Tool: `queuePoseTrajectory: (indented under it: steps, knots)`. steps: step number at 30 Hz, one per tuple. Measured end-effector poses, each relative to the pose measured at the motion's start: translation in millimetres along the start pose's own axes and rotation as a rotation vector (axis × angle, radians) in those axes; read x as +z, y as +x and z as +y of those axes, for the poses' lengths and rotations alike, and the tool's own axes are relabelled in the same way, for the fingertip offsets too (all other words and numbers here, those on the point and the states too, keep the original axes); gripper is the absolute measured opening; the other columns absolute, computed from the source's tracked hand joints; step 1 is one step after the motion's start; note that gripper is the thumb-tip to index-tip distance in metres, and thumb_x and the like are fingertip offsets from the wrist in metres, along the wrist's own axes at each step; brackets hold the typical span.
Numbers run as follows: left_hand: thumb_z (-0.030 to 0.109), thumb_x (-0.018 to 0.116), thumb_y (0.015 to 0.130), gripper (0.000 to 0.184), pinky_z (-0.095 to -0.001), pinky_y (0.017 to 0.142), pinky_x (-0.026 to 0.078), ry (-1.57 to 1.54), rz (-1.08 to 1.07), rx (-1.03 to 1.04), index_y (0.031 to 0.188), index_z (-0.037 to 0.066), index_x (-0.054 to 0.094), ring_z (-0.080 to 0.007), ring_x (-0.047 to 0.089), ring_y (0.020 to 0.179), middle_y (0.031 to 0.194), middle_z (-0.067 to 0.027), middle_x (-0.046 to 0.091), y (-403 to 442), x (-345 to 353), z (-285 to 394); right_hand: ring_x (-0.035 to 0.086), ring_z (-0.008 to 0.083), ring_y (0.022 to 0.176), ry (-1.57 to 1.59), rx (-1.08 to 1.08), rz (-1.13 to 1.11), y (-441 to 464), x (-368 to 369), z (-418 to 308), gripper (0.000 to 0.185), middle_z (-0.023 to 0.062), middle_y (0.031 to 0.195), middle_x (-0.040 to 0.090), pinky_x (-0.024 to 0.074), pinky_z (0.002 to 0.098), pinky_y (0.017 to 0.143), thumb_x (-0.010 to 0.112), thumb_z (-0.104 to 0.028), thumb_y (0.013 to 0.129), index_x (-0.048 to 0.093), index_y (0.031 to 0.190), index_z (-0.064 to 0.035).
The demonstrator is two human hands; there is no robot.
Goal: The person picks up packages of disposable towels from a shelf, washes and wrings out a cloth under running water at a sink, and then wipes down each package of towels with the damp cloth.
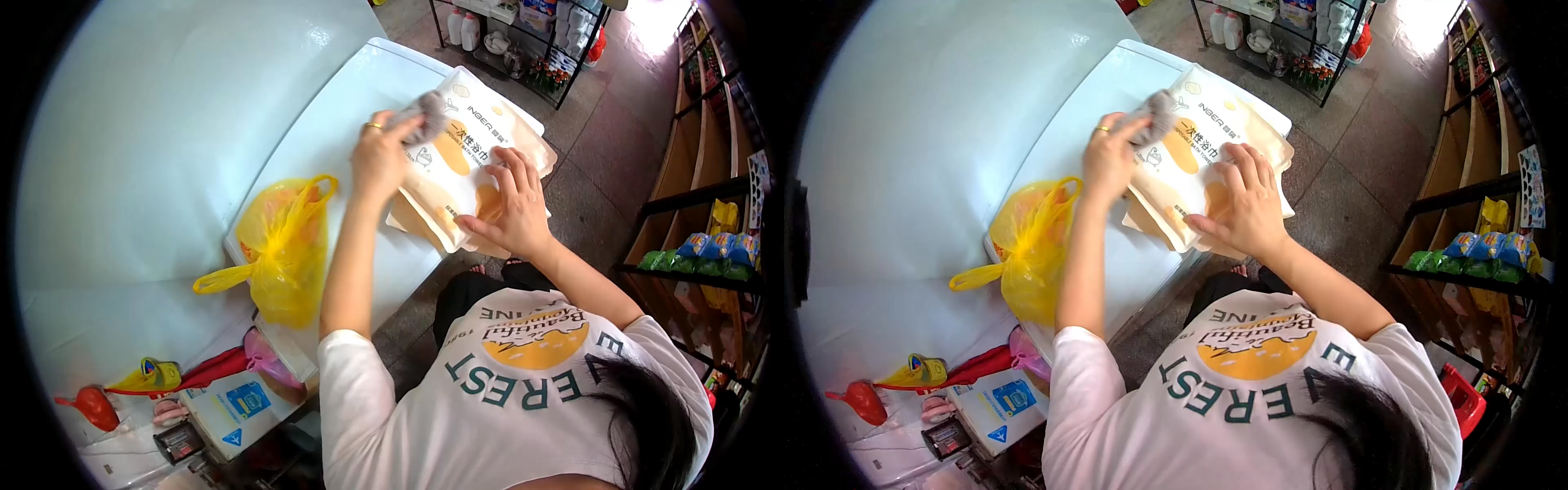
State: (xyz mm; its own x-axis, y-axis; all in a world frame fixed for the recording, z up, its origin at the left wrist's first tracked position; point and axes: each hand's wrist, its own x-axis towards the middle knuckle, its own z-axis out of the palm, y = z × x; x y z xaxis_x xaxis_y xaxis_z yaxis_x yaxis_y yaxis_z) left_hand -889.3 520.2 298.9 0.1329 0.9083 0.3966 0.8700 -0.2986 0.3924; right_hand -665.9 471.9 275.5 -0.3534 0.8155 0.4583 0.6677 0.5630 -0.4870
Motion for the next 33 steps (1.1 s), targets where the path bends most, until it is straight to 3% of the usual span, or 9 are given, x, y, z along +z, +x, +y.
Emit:
queuePoseTrajectory:
  steps: [8,13,17,18,19,21,23,26,33]
  knots:
    - [-0.006,0.047,0.070,0.047,-0.0379,0.082,0.044,-0.042,-0.035,-0.146,0.110,0.014,0.059,-0.0323,0.054,0.094,0.104,-0.0168,0.055,-41.7,-31.2,-94.3,0.033,0.0358,0.117,0.005,0.050,-0.023,1.5,0.6,-3.3,0.066,0.0158,0.121,0.041,0.0289,0.0454,0.097,0.074,-0.044,0.057,0.051,0.102,-0.0014]
    - [-0.006,0.049,0.072,0.048,-0.0369,0.086,0.042,0.104,0.197,-0.432,0.114,0.016,0.056,-0.0316,0.052,0.099,0.104,-0.0156,0.056,-36.9,-53.7,-93.7,0.034,0.0356,0.118,-0.052,-0.004,-0.004,-1.2,-3.7,-4.0,0.061,0.0165,0.120,0.041,0.0272,0.0447,0.099,0.072,-0.041,0.061,0.051,0.103,-0.0013]
    - [0.022,0.058,0.078,0.038,-0.0396,0.089,0.040,0.306,0.008,-0.458,0.116,0.017,0.056,-0.0298,0.048,0.108,0.112,-0.0154,0.053,-17.5,-50.3,-95.3,0.040,0.0343,0.110,-0.067,-0.034,0.163,-13.4,-20.5,1.7,0.053,0.0168,0.117,0.044,0.0340,0.0421,0.092,0.071,-0.035,0.065,0.051,0.100,-0.0012]
    - [0.039,0.059,0.078,0.045,-0.0402,0.090,0.039,0.631,0.025,-0.524,0.114,0.012,0.056,-0.0287,0.046,0.111,0.113,-0.0160,0.054,-13.2,-42.4,-74.7,0.044,0.0323,0.103,0.064,0.080,0.172,-23.4,-21.8,10.6,0.046,0.0163,0.113,0.046,0.0376,0.0398,0.085,0.070,-0.032,0.068,0.051,0.097,-0.0013]
    - [0.039,0.059,0.078,0.045,-0.0402,0.090,0.039,0.628,0.017,-0.510,0.114,0.012,0.056,-0.0287,0.046,0.111,0.113,-0.0160,0.054,-7.4,-38.7,-74.9,0.048,0.0304,0.095,0.198,0.194,0.184,-32.3,-24.3,18.2,0.040,0.0159,0.109,0.049,0.0412,0.0374,0.078,0.069,-0.028,0.070,0.052,0.094,-0.0013]
    - [0.044,0.062,0.075,0.052,-0.0390,0.091,0.038,0.141,0.013,-0.187,0.110,0.006,0.058,-0.0295,0.046,0.111,0.113,-0.0185,0.054,7.0,-28.5,-75.9,0.053,0.0129,0.060,0.451,0.623,-0.049,-35.5,-36.2,22.6,0.024,0.0088,0.070,0.059,0.0424,0.0262,0.053,0.065,-0.022,0.075,0.057,0.076,0.0007]
    - [0.047,0.065,0.071,0.058,-0.0363,0.085,0.043,-0.125,-0.100,-0.260,0.106,0.001,0.058,-0.0287,0.054,0.101,0.106,-0.0200,0.057,21.5,-16.8,-38.9,0.053,0.0083,0.056,0.722,0.672,-0.045,-45.3,-16.0,34.6,0.027,0.0057,0.062,0.058,0.0421,0.0234,0.050,0.064,-0.025,0.077,0.061,0.078,0.0022]
    - [0.049,0.067,0.069,0.064,-0.0301,0.069,0.049,-0.158,-0.312,-0.281,0.102,-0.005,0.057,-0.0236,0.062,0.078,0.088,-0.0169,0.062,35.7,-2.3,-22.8,0.052,0.0076,0.049,0.897,0.802,-0.214,-27.2,-24.8,18.6,0.033,0.0058,0.060,0.058,0.0406,0.0200,0.044,0.063,-0.030,0.080,0.062,0.082,0.0036]
    - [0.038,0.070,0.071,0.054,-0.0261,0.065,0.048,-0.526,-0.610,-0.478,0.098,-0.007,0.055,-0.0175,0.061,0.075,0.088,-0.0147,0.061,47.2,11.5,-41.1,0.053,0.0094,0.044,0.938,0.907,-0.405,-9.6,-38.6,20.2,0.036,0.0071,0.059,0.059,0.0407,0.0207,0.041,0.061,-0.030,0.083,0.059,0.088,0.0057]
